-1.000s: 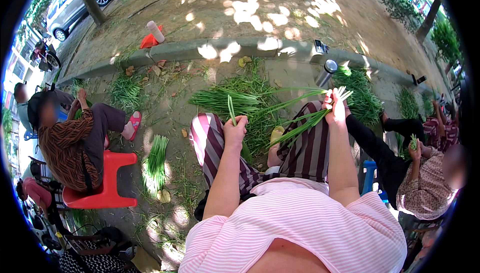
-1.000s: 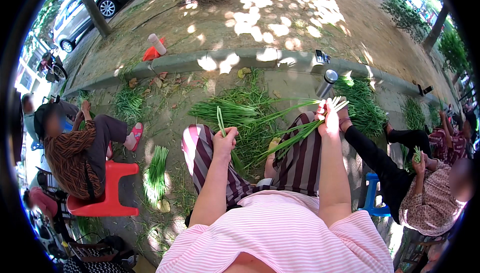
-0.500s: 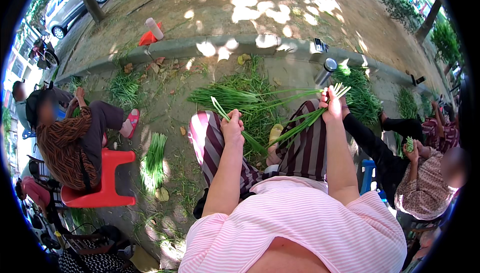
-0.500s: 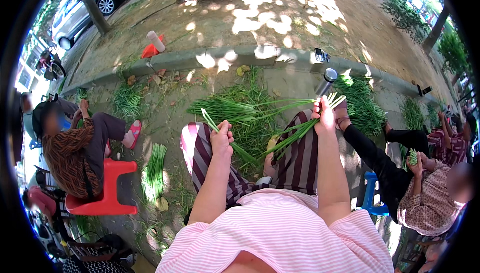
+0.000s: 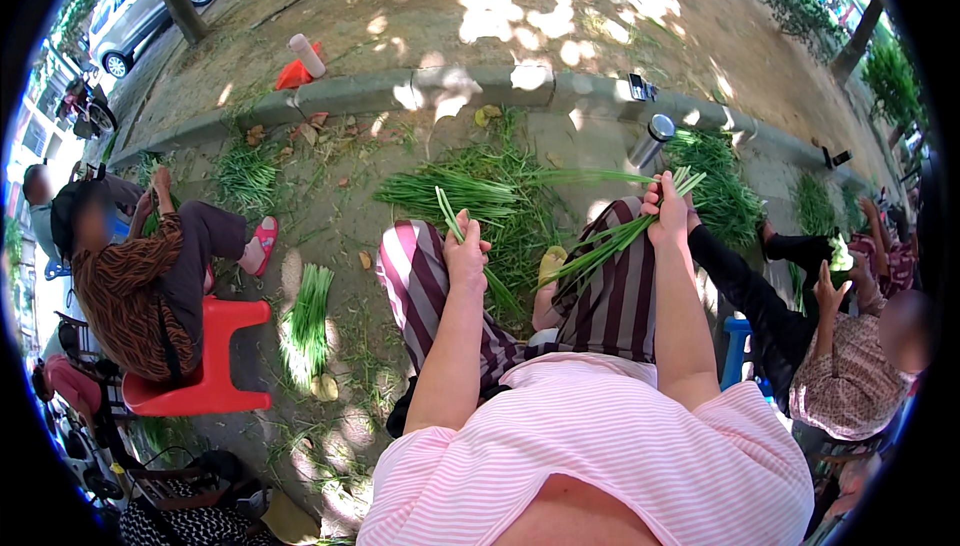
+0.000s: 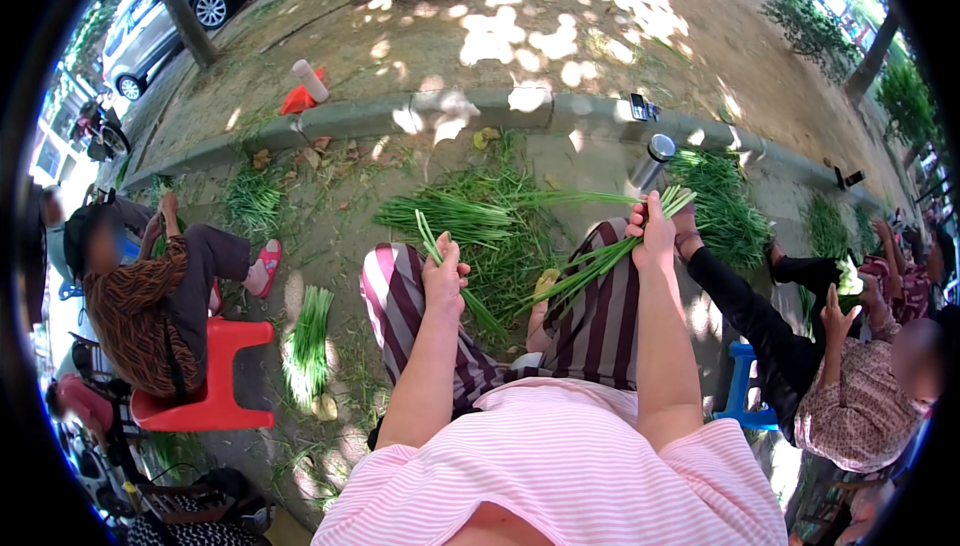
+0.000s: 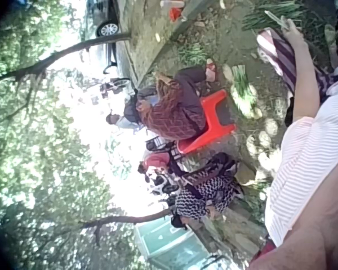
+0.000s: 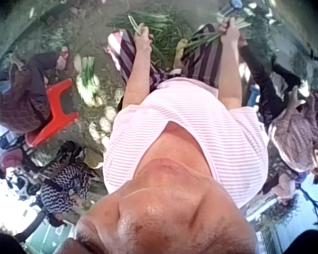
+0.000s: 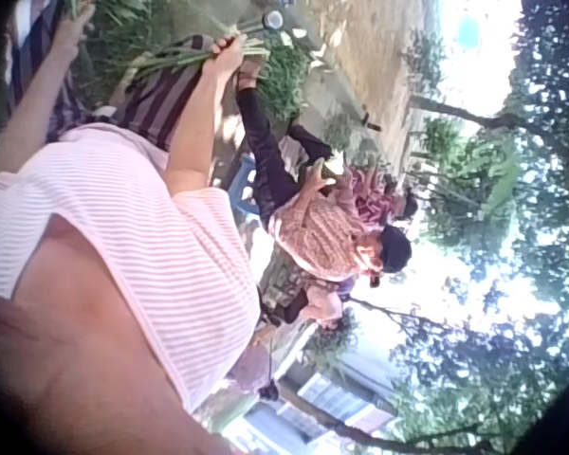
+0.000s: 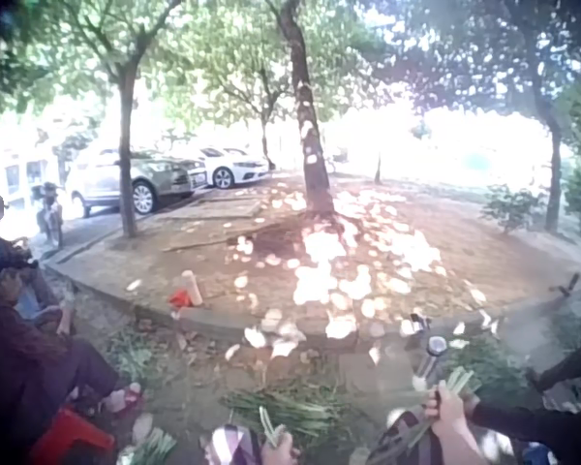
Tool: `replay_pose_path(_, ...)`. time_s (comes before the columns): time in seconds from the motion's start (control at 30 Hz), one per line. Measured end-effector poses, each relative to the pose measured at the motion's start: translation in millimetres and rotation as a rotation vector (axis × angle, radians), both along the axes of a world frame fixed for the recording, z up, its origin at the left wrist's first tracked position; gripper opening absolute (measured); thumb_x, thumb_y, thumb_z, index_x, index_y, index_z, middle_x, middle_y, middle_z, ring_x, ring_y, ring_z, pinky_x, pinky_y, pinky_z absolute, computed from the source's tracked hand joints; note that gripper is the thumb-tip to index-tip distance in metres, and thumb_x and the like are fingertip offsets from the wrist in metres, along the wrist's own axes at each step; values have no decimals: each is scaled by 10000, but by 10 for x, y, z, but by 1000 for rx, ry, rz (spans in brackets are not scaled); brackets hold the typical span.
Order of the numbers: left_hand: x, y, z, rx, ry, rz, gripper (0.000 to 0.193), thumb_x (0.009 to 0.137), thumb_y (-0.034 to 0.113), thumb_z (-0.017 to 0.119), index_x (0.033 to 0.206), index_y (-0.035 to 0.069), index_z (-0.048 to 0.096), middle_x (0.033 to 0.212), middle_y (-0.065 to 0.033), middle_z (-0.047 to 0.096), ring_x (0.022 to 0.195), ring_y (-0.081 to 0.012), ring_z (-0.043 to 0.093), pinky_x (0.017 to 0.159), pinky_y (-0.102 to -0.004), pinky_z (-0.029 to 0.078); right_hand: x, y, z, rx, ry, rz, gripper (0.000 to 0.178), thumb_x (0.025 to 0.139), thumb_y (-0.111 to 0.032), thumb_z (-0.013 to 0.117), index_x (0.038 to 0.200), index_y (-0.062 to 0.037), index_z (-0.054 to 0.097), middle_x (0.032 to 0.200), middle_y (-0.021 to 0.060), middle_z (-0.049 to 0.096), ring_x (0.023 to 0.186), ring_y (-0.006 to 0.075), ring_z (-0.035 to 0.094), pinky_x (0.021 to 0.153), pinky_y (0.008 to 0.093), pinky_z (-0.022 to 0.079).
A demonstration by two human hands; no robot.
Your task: The person peels individual green stalks from a bunch by hand while seated outdoors.
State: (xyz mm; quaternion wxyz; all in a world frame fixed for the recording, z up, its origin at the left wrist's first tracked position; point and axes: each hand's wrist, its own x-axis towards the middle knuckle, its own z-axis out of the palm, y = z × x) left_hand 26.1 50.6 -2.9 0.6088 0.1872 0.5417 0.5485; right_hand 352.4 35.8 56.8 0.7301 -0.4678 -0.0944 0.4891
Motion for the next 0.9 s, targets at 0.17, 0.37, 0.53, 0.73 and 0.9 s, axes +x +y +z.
replay_pose_path(0.17, -80, 31, -57, 16, -79, -65, 286, 915, 291, 623, 1144, 121, 605, 989, 42, 609, 518, -34, 500, 401, -178, 317, -69, 7, 78, -19, -40, 28, 232, 954, -268, 562, 951, -39, 527, 747, 11, 498, 559, 60, 420, 422, 179, 314)
replay_pose_path(0.37, -34, 39, 72, 42, -105, -16, 306, 923, 331, 608, 1139, 116, 594, 1018, 23, 630, 512, -32, 505, 390, -177, 310, -104, -3, 125, -68, -115, 94, 225, 952, -253, 568, 936, -31, 536, 735, 14, 498, 551, 62, 425, 412, 178, 306)
replay_pose_path(0.53, -69, 37, 97, 24, -122, -137, 338, 932, 370, 581, 1148, 109, 579, 1066, -14, 635, 495, -38, 513, 375, -169, 311, -184, 17, 148, -52, -155, 185, 219, 951, -250, 570, 936, -34, 535, 731, 15, 502, 551, 64, 433, 412, 177, 309)
replay_pose_path(0.73, -63, -10, 63, 24, -2, -321, 280, 916, 324, 615, 1035, 71, 629, 928, -80, 693, 482, -32, 511, 375, -160, 320, -277, 49, 179, -61, -170, 189, 210, 944, -239, 583, 932, -34, 540, 735, 19, 513, 554, 64, 449, 412, 177, 316)
replay_pose_path(0.9, -40, -68, 158, 78, 57, -406, 177, 876, 219, 674, 957, 61, 664, 821, -48, 690, 477, -22, 491, 389, -154, 325, -262, 59, 143, -61, -155, 164, 211, 945, -241, 580, 930, -34, 542, 732, 19, 515, 550, 65, 448, 406, 177, 319)
